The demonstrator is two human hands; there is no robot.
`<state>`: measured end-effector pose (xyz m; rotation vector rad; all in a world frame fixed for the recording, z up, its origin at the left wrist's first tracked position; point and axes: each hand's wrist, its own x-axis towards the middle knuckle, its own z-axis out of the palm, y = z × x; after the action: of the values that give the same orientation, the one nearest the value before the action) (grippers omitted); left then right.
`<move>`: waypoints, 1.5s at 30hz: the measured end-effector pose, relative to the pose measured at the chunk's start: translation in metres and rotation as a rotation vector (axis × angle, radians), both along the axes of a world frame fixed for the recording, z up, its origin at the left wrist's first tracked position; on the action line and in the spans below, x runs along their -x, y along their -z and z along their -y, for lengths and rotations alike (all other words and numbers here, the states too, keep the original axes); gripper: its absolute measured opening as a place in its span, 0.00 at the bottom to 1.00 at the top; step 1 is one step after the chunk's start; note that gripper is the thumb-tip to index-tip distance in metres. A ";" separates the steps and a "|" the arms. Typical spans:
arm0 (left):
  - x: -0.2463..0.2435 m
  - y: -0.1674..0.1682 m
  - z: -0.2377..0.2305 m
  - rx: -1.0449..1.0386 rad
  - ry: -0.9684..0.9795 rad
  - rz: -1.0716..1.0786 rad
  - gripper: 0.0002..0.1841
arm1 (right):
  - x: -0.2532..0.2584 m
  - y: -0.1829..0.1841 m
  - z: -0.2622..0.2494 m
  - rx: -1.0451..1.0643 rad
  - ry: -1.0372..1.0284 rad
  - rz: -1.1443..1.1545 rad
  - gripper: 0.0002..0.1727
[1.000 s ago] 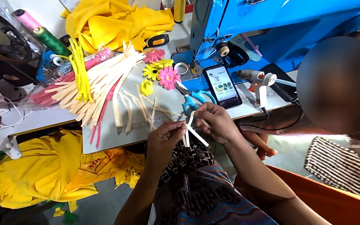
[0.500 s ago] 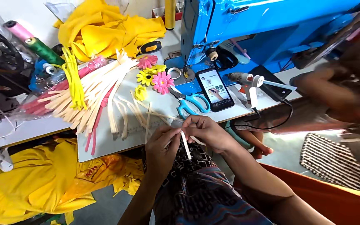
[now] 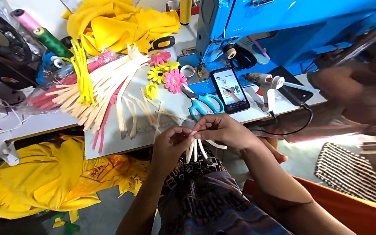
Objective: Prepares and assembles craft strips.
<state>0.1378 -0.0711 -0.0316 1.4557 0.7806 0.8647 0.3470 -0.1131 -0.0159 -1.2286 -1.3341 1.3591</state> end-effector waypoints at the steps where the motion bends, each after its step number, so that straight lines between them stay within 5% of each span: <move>1: 0.001 0.000 -0.001 0.063 0.013 0.035 0.09 | -0.001 0.001 -0.001 0.016 -0.009 -0.028 0.06; 7: -0.002 -0.003 0.001 0.166 -0.059 0.059 0.09 | 0.011 0.002 0.003 0.016 0.111 -0.101 0.08; 15: -0.012 0.003 0.009 -0.231 -0.238 -0.087 0.11 | 0.032 0.002 0.018 -0.182 0.255 0.206 0.06; 23: -0.011 0.014 0.009 -0.413 -0.235 -0.197 0.07 | 0.038 0.012 0.019 -0.257 0.349 0.246 0.08; 25: -0.011 0.014 0.009 -0.440 -0.224 -0.173 0.06 | 0.043 -0.027 0.022 -0.115 0.359 0.315 0.05; 27: -0.009 0.012 0.008 -0.400 -0.184 -0.108 0.06 | 0.055 -0.130 0.015 0.387 0.277 0.414 0.09; 29: -0.007 0.010 0.006 -0.284 -0.143 -0.023 0.06 | 0.059 -0.169 0.004 0.615 0.231 0.463 0.10; 37: -0.003 0.000 -0.003 0.146 -0.006 0.067 0.15 | 0.051 -0.160 0.007 0.527 0.147 0.467 0.10; 45: -0.005 -0.001 -0.004 0.224 0.188 0.108 0.19 | 0.045 -0.150 0.007 0.394 0.019 0.549 0.11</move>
<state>0.1430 -0.0672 -0.0306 1.2515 0.6271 0.6837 0.3024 -0.1201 0.1341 -1.9831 -1.4446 1.3644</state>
